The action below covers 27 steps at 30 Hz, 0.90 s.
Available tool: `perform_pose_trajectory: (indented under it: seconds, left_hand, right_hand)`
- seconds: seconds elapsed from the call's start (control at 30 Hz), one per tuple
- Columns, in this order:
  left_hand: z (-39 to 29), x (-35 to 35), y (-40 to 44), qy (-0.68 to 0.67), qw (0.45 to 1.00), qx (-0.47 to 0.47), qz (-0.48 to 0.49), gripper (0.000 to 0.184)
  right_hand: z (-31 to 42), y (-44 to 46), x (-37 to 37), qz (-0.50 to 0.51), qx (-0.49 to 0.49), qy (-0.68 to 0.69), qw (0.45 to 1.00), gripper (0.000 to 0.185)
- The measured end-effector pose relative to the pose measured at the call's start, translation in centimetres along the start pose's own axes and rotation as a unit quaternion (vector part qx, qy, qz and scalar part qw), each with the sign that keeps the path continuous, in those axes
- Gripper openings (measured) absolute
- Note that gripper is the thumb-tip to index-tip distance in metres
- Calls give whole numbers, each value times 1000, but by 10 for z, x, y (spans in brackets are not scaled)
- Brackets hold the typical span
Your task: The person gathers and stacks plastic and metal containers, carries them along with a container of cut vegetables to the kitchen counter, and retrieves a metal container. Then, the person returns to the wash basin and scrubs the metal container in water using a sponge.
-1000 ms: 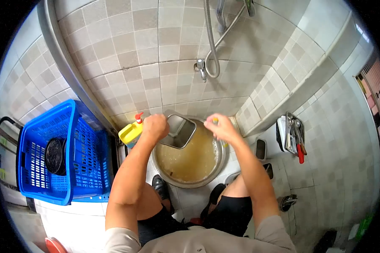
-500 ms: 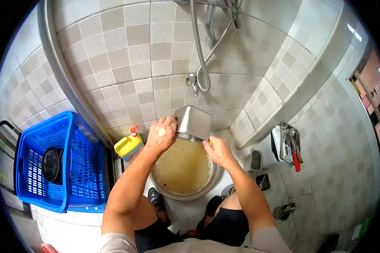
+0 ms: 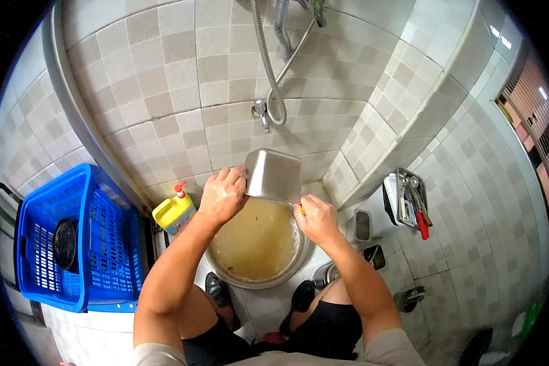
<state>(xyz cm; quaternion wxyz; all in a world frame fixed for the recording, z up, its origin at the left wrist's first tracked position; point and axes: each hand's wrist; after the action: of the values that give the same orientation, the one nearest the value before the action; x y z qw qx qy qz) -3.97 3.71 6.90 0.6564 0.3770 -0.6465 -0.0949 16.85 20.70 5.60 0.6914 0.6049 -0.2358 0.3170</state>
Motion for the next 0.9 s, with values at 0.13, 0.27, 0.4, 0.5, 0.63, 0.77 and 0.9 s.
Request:
perform_pose_trajectory:
  seconds: [0.13,0.27,0.4,0.5,0.63,0.77,0.9]
  left_hand:
    - [-5,-1,-1,-7,1000,-4,-8,24]
    - [-10,4,-1,-23,1000,3,-14,25]
    - [-13,6,-1,-32,999,14,-19,27]
    - [-13,7,-2,-26,999,21,-14,27]
    - [-11,6,-2,-24,999,26,-14,27]
    - [-7,5,-1,-34,999,26,-13,28]
    - [-1,4,-3,-31,999,33,-12,28]
  right_hand:
    - [0,-4,4,2,12,-16,1000,13]
    - [2,-4,9,-2,-1,-9,1000,8]
    - [1,-5,8,-6,-4,-3,1000,8]
    - [0,-5,7,-10,-1,-2,1000,8]
    - [0,-4,6,-3,5,-4,1000,13]
    - [-3,-4,-1,0,9,-5,1000,13]
    - [1,-1,-2,13,12,-9,1000,13]
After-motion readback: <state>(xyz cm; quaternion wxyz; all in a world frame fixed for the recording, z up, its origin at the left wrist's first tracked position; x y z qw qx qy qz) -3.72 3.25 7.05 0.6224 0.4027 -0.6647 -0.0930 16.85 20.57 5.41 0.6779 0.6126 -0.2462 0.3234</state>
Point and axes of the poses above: each hand's wrist, its own y-axis towards the middle knuckle, its own x-axis out of the back of the hand, z = x × y, and after that the axes turned 13 degrees about x, right-handed
